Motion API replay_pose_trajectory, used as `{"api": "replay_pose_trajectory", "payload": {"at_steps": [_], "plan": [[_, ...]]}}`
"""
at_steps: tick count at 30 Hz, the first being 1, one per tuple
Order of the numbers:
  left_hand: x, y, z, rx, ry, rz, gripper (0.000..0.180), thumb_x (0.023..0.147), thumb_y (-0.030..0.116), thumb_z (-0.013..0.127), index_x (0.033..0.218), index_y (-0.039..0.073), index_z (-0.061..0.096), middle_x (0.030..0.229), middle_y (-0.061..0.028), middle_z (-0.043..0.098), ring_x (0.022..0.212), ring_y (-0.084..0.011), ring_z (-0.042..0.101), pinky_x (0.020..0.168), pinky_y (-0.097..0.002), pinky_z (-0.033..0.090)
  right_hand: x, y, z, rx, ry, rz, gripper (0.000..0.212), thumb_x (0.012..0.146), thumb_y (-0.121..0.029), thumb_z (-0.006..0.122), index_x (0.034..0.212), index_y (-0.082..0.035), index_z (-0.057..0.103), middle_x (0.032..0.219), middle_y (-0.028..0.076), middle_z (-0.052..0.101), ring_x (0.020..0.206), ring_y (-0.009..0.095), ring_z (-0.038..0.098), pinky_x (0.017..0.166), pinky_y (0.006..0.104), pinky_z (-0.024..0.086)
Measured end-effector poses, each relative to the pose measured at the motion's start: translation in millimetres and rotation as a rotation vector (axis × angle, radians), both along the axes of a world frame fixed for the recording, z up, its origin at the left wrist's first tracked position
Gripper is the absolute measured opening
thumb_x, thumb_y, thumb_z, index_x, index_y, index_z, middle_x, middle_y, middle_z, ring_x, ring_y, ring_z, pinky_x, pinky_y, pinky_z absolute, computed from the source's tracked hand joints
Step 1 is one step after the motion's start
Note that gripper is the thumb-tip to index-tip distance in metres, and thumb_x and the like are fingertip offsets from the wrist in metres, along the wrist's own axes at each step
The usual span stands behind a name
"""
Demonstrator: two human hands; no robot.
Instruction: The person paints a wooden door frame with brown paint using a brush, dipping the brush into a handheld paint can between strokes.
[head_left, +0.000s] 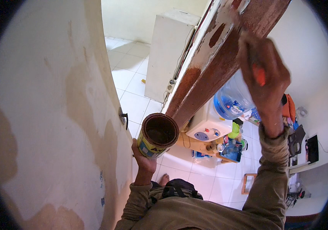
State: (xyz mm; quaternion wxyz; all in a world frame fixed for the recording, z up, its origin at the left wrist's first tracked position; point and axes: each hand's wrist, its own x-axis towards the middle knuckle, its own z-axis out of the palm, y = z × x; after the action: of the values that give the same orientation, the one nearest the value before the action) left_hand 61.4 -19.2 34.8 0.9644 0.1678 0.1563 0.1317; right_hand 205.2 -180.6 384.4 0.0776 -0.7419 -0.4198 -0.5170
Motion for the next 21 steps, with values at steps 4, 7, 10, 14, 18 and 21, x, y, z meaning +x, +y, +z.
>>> {"api": "replay_pose_trajectory", "payload": {"at_steps": [4,7,10,14,18,21], "plan": [[-3.9,0.6,-2.3,-0.023,0.034,0.005,0.063,0.100,0.057,0.036,0.138,0.008,0.048,0.134,-0.0115,0.056,0.123,-0.0257,0.055,0.105,-0.0442,0.045,-7.6,-3.0,-43.3,-0.165,0.069,0.009,0.028,0.075,-0.003,0.071,0.102,-0.004,0.063,0.086,0.010,0.061,0.068,0.025,0.064,0.057,0.0340,0.051],[-7.4,-0.3,-9.2,-0.026,0.026,-0.020,0.063,0.101,0.057,0.035,0.138,0.008,0.047,0.135,-0.0112,0.055,0.124,-0.0249,0.054,0.106,-0.0438,0.044,-10.9,-3.4,-68.6,-0.242,0.120,0.041,0.035,0.069,-0.011,0.069,0.102,-0.003,0.062,0.084,0.008,0.054,0.068,0.022,0.062,0.055,0.0333,0.050],[-10.4,-2.2,-8.4,-0.018,0.052,-0.017,0.064,0.101,0.058,0.034,0.138,0.008,0.047,0.136,-0.0111,0.054,0.125,-0.0243,0.054,0.106,-0.0437,0.044,-12.9,-4.1,-89.3,-0.284,0.194,0.065,0.033,0.069,-0.006,0.072,0.100,-0.003,0.061,0.081,0.007,0.055,0.065,0.022,0.061,0.055,0.0332,0.050],[-12.8,-1.3,-14.5,-0.012,0.057,-0.046,0.065,0.101,0.058,0.032,0.139,0.008,0.047,0.136,-0.0114,0.054,0.125,-0.0244,0.054,0.106,-0.0439,0.044,-12.9,-5.2,-102.2,-0.317,0.305,0.109,0.034,0.071,-0.002,0.077,0.101,-0.004,0.061,0.079,0.007,0.055,0.062,0.022,0.061,0.054,0.0346,0.050],[-13.9,-2.4,-6.6,-0.022,0.064,-0.041,0.064,0.101,0.058,0.031,0.139,0.008,0.047,0.136,-0.0114,0.054,0.125,-0.0248,0.054,0.106,-0.0442,0.044,2.0,-12.1,-76.7,-0.299,0.171,0.045,0.034,0.073,-0.012,0.070,0.105,-0.006,0.062,0.083,0.007,0.054,0.064,0.023,0.061,0.052,0.0363,0.051],[-16.3,-0.7,-3.9,-0.049,0.043,-0.058,0.064,0.101,0.057,0.031,0.139,0.009,0.048,0.137,-0.0114,0.054,0.126,-0.0250,0.053,0.107,-0.0443,0.043,-4.3,-2.6,-27.7,-0.034,0.289,0.068,0.024,0.084,0.003,0.072,0.107,-0.001,0.068,0.090,0.006,0.068,0.076,0.012,0.065,0.064,0.0290,0.052]]}}
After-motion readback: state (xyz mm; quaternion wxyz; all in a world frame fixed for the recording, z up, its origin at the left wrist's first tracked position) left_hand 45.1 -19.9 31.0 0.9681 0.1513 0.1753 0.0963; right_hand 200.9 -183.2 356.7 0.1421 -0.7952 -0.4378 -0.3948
